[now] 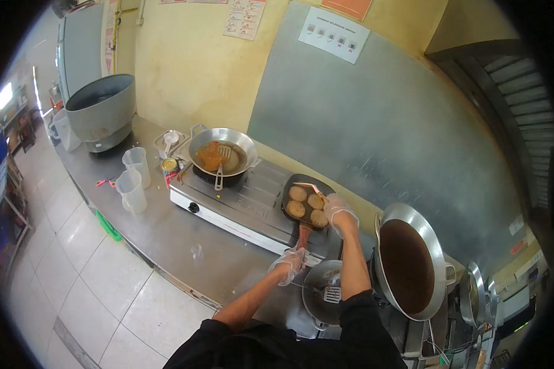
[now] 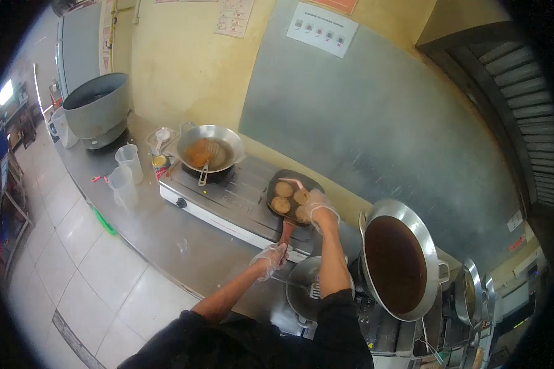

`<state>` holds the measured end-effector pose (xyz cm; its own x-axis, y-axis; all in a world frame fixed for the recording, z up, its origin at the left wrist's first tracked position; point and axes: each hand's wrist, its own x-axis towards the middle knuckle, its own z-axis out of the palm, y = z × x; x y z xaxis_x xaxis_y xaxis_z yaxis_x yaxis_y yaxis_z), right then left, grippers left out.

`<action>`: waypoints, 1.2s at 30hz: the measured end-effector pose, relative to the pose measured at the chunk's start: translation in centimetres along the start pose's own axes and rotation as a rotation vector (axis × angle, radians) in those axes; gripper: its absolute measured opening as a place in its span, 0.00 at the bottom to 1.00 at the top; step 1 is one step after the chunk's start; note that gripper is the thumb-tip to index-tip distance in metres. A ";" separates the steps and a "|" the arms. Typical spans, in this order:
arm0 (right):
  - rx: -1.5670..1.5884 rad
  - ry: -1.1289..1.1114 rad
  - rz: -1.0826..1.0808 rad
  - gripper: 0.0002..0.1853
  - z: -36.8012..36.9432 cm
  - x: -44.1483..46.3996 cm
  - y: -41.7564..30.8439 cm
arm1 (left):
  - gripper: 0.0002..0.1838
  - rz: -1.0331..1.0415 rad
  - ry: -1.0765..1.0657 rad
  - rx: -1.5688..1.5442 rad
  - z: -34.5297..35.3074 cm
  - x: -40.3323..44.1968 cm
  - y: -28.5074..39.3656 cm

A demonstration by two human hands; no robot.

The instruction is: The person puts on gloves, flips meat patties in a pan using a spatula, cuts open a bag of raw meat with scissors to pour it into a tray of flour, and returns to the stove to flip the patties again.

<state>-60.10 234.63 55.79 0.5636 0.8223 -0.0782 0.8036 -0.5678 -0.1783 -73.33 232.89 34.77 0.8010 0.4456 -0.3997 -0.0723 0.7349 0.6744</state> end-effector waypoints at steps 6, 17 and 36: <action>0.023 0.062 -0.032 0.16 5.8 -0.2 0.6 | 0.12 0.063 0.045 0.126 0.5 -1.5 0.7; 0.101 0.039 -0.061 0.21 2.9 -0.3 -0.5 | 0.15 0.098 0.037 0.179 0.3 -0.8 -0.1; 0.014 0.014 -0.012 0.16 4.2 -1.4 0.6 | 0.14 0.122 0.016 0.179 0.9 -1.7 0.3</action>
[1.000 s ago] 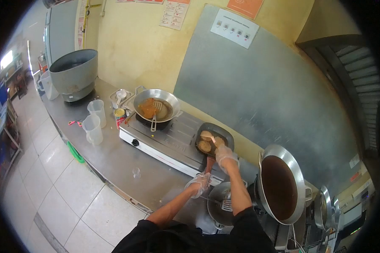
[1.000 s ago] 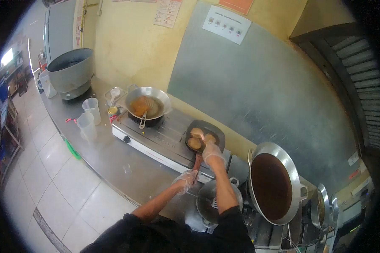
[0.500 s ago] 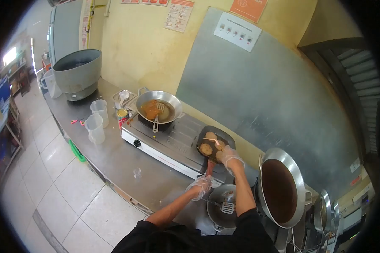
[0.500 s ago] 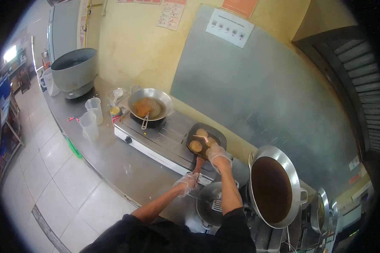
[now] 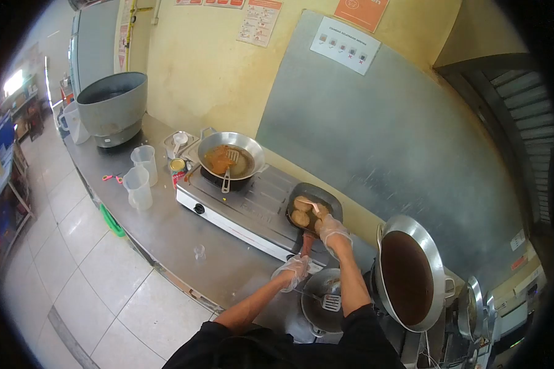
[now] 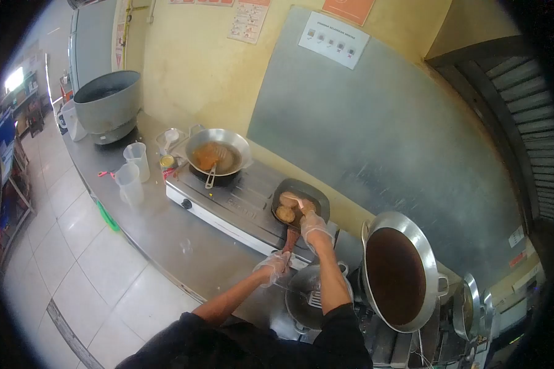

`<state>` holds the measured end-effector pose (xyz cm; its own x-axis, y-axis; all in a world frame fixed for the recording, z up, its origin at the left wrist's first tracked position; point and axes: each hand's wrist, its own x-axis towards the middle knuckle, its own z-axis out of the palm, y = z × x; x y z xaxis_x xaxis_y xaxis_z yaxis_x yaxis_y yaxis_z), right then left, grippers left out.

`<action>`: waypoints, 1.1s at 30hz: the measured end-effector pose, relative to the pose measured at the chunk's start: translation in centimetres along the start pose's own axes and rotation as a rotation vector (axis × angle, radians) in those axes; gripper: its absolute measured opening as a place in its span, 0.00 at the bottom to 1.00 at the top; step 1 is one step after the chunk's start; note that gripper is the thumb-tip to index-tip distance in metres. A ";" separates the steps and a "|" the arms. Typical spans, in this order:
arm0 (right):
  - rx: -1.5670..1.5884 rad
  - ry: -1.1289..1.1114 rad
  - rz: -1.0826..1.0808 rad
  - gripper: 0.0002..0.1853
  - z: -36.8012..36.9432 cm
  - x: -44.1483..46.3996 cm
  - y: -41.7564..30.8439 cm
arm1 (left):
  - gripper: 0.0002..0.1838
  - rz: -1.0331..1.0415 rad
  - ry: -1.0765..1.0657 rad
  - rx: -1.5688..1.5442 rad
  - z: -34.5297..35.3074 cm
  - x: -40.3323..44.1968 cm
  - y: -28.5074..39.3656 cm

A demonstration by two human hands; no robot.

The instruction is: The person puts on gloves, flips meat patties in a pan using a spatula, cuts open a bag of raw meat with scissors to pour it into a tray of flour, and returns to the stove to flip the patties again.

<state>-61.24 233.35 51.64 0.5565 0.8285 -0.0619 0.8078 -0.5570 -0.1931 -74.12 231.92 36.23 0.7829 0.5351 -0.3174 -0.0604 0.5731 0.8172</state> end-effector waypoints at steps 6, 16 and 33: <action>-0.045 0.055 0.001 0.15 -1.1 -0.5 2.3 | 0.16 0.006 0.030 0.059 0.2 0.2 -0.7; -0.005 0.133 -0.101 0.14 -0.1 -1.1 0.7 | 0.15 -0.001 0.013 -0.012 0.1 1.6 -2.0; 0.081 0.101 -0.045 0.15 1.6 1.5 1.1 | 0.19 0.028 0.029 0.046 -0.2 2.3 -2.4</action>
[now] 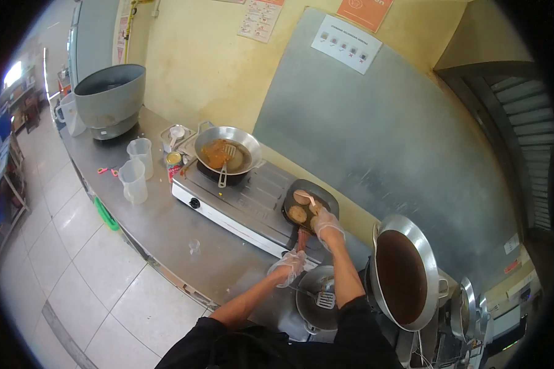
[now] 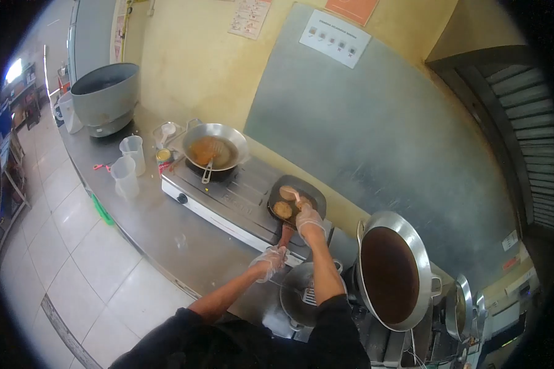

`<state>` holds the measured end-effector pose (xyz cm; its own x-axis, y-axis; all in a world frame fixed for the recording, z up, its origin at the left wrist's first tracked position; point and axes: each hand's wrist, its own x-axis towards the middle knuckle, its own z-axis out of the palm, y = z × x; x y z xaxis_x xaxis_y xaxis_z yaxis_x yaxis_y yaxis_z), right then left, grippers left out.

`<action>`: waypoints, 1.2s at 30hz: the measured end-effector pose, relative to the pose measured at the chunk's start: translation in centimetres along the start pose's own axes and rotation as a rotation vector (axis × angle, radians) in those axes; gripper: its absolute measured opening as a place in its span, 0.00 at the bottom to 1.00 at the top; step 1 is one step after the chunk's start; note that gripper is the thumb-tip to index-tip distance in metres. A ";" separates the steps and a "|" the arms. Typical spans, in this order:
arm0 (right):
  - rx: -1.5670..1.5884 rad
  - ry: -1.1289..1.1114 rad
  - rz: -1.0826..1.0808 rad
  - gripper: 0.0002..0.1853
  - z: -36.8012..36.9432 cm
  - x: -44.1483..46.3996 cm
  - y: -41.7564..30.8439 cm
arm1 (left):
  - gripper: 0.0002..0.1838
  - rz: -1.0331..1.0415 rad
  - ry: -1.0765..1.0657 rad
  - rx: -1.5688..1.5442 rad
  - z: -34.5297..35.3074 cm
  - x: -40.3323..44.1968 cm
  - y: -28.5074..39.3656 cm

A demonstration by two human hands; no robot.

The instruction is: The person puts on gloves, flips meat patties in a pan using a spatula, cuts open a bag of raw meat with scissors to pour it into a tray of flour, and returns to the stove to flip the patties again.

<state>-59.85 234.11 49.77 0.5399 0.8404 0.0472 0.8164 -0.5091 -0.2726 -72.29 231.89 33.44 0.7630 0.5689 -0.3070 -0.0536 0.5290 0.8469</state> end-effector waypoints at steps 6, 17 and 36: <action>-0.044 0.040 0.064 0.17 0.9 -1.5 -0.1 | 0.20 0.119 0.010 0.346 -0.8 -1.4 3.3; -0.006 0.015 0.064 0.15 -1.0 -1.3 -0.9 | 0.18 0.038 -0.073 0.050 -0.1 -2.6 1.8; -0.309 -0.204 -0.058 0.13 -6.2 -4.5 1.4 | 0.15 -0.033 0.017 0.010 -0.4 -3.0 3.0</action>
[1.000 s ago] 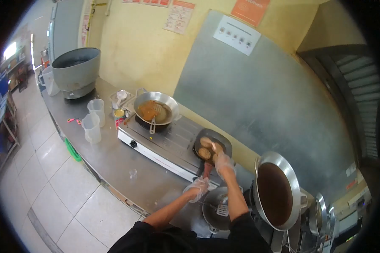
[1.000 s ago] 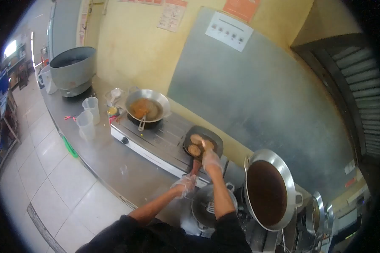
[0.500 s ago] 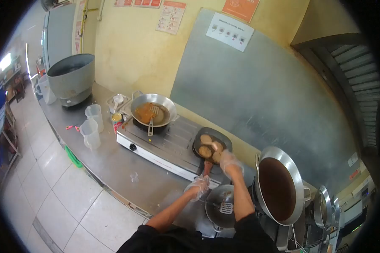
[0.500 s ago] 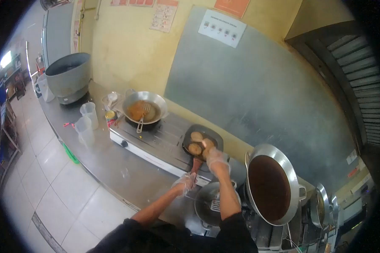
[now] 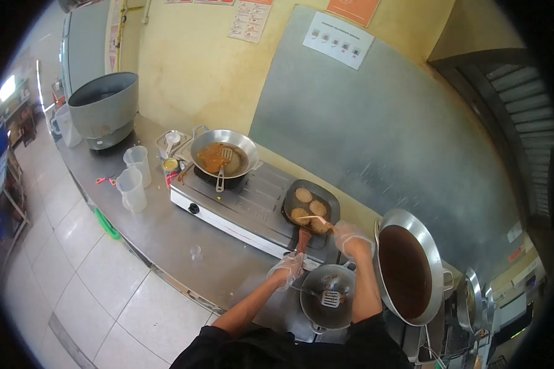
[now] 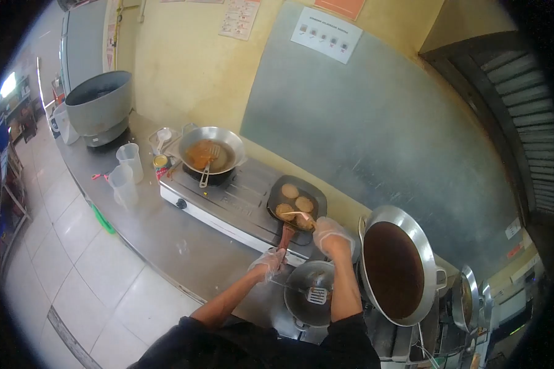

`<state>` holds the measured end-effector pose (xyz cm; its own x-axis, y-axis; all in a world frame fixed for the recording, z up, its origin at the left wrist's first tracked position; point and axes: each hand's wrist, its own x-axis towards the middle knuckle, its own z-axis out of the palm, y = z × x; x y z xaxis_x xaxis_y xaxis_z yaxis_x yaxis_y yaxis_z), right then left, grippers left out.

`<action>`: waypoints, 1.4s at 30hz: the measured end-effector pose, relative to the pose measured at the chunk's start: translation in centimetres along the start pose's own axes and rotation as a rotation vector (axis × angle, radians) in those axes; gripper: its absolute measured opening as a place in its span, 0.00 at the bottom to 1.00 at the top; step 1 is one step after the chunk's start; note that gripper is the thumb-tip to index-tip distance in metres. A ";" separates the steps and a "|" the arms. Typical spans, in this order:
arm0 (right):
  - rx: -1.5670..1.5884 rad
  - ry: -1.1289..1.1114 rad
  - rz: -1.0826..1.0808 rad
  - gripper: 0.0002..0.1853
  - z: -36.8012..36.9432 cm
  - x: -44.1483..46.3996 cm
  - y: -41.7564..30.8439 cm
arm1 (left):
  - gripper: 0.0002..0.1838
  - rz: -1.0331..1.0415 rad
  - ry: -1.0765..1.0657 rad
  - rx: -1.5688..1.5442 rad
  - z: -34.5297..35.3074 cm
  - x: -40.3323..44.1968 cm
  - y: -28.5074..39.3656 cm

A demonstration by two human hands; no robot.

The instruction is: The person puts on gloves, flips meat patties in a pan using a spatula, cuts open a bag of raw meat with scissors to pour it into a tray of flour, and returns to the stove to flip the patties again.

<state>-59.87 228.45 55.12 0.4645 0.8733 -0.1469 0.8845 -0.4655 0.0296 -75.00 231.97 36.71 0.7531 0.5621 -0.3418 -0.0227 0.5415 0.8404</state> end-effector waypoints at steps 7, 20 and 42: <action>0.181 0.208 0.050 0.14 2.6 1.1 -3.5 | 0.14 -0.055 -0.043 -0.155 0.8 0.8 -0.3; 0.157 0.162 0.028 0.16 4.0 2.4 -2.1 | 0.13 -0.024 -0.005 0.013 0.3 -0.1 0.0; -0.157 -0.507 -0.275 0.06 -4.5 5.3 0.3 | 0.15 0.002 -0.042 -0.079 0.0 1.8 -2.2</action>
<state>-56.95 233.56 58.84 0.1734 0.7630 -0.6227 0.9831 -0.1713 0.0640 -73.59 231.73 34.24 0.7798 0.5375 -0.3209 -0.0745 0.5887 0.8049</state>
